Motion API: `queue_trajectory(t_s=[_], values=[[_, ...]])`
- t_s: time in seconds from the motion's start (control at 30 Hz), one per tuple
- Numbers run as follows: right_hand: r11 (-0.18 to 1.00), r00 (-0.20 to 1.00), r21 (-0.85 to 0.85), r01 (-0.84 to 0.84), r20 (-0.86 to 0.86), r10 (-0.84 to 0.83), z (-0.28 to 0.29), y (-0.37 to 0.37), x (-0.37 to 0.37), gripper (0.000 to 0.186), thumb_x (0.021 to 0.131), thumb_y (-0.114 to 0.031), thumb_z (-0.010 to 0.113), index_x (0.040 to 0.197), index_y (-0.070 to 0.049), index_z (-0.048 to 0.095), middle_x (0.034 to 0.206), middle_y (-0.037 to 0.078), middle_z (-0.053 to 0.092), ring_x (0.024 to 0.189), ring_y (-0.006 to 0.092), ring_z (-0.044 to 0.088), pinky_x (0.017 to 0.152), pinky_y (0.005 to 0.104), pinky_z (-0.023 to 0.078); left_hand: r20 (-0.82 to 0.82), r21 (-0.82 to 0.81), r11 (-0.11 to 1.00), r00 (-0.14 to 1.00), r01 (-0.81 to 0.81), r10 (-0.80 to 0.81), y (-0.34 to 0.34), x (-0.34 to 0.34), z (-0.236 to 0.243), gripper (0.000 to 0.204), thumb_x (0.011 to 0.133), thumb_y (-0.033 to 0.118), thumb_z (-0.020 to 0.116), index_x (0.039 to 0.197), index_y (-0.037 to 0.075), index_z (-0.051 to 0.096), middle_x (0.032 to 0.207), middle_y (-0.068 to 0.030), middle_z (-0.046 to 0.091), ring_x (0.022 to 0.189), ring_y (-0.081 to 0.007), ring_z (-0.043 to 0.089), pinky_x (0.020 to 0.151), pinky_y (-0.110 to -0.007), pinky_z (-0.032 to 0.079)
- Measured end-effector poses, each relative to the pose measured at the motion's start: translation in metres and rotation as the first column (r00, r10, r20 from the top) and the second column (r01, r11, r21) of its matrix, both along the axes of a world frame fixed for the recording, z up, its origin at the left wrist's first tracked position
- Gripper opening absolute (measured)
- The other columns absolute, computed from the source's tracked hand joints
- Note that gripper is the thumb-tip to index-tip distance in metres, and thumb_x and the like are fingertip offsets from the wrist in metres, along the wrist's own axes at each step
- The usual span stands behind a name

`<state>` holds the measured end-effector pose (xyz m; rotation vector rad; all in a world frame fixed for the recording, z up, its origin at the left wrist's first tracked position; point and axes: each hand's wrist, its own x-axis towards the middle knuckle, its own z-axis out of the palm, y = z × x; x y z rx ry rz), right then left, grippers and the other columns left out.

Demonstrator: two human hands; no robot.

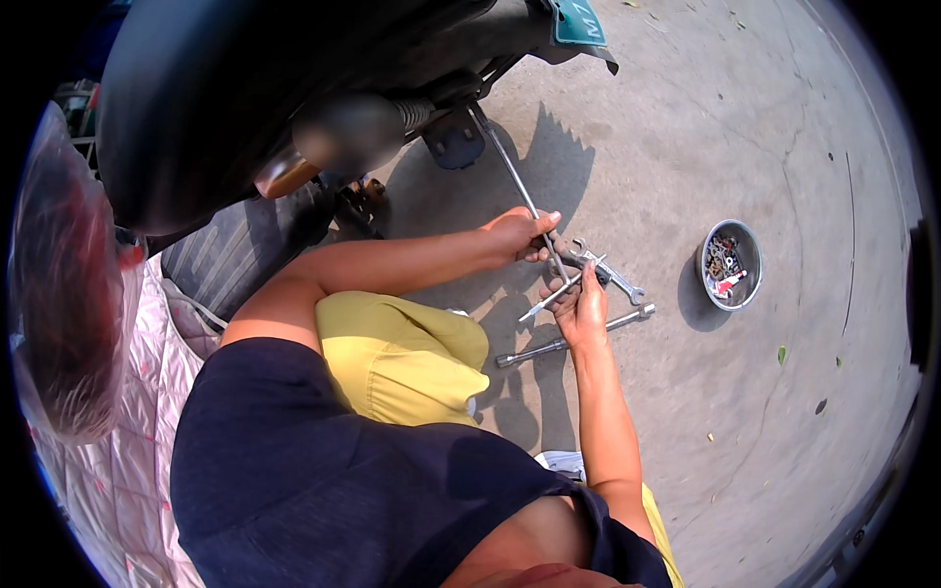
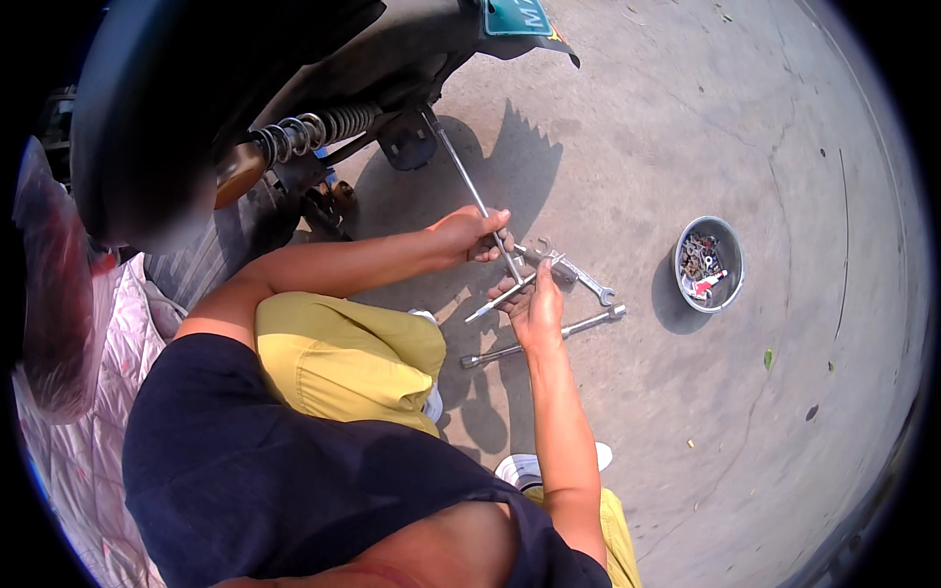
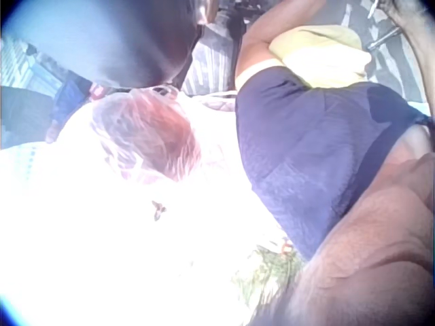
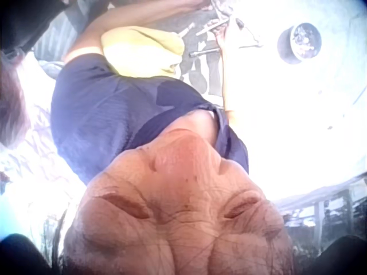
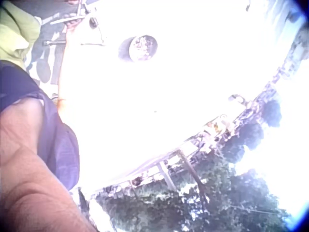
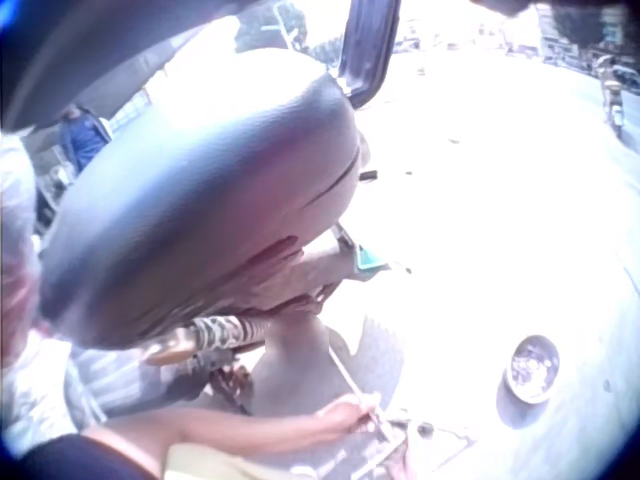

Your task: The person uses a screwdriver and wrench to loosen and tighten bolts on the rear section of a scooter. They remove a plastic cover, adjust components near the suspension, and reattach the cover.

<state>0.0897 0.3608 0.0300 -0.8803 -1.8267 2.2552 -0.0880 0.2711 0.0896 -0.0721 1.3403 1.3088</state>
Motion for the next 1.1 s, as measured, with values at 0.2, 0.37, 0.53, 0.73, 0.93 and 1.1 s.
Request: queue_trajectory(t_s=[0.2,0.37,0.53,0.73,0.93,1.1], values=[[0.956,0.989,0.292,0.036,0.125,-0.076,-0.009,-0.007,0.002,0.053,0.098,-0.036,0.045,0.126,0.009,0.045,0.095,0.015,0.065,0.087,0.0254,0.066,0.064,0.0303,0.054,-0.013,-0.063,0.998,1.0,0.026,-0.027,-0.005,-0.005,-0.002,0.036,0.101,0.028,0.04,0.086,0.001,0.058,0.075,-0.0065,0.059,0.055,-0.0104,0.049,0.05,-0.023,0.039],[0.652,1.0,-0.759,0.006,0.011,0.004,0.005,0.008,-0.005,0.051,0.099,-0.04,0.04,0.113,0.007,0.054,0.084,0.014,0.066,0.072,0.0268,0.067,0.05,0.0297,0.055,0.019,0.081,0.996,1.0,0.02,-0.022,-0.008,-0.006,-0.005,0.038,0.101,0.029,0.04,0.086,0.0,0.058,0.077,-0.0057,0.06,0.056,-0.0099,0.051,0.05,-0.023,0.039],[0.997,0.905,-0.074,-0.034,0.421,0.062,0.008,0.009,-0.008,0.043,0.097,-0.027,0.048,0.126,0.005,0.045,0.094,0.017,0.065,0.077,0.0242,0.066,0.061,0.0341,0.055,-0.014,-0.017,1.0,1.0,0.017,-0.017,-0.008,-0.009,-0.005,0.037,0.101,0.029,0.04,0.086,0.0,0.058,0.079,-0.0056,0.06,0.057,-0.0098,0.053,0.049,-0.023,0.039],[0.74,0.991,0.668,-0.081,-0.025,0.131,0.01,-0.011,0.001,0.04,0.093,-0.023,0.054,0.122,0.004,0.048,0.106,0.021,0.061,0.103,0.0323,0.058,0.089,0.0464,0.045,-0.001,0.027,1.0,1.0,-0.007,0.007,-0.009,-0.006,-0.006,0.036,0.101,0.029,0.039,0.089,0.001,0.056,0.081,-0.0064,0.061,0.058,-0.0099,0.054,0.05,-0.022,0.04],[0.755,0.957,-0.634,0.166,0.288,0.032,0.012,0.001,-0.013,0.042,0.099,-0.035,0.042,0.114,0.003,0.052,0.085,0.013,0.066,0.067,0.0207,0.065,0.056,0.0331,0.054,-0.021,-0.019,1.0,1.0,0.017,-0.018,-0.01,-0.009,-0.005,0.037,0.102,0.03,0.038,0.089,0.001,0.056,0.082,-0.0068,0.061,0.059,-0.0098,0.054,0.05,-0.022,0.041],[0.599,0.972,0.798,0.057,-0.182,0.151,0.001,-0.01,-0.003,0.041,0.099,-0.027,0.045,0.126,0.004,0.048,0.091,0.015,0.066,0.075,0.0218,0.068,0.059,0.0334,0.055,-0.012,-0.003,1.0,1.0,0.021,-0.021,-0.008,-0.008,-0.002,0.038,0.102,0.029,0.037,0.087,0.0,0.057,0.079,-0.0064,0.06,0.058,-0.0101,0.054,0.05,-0.023,0.04]])
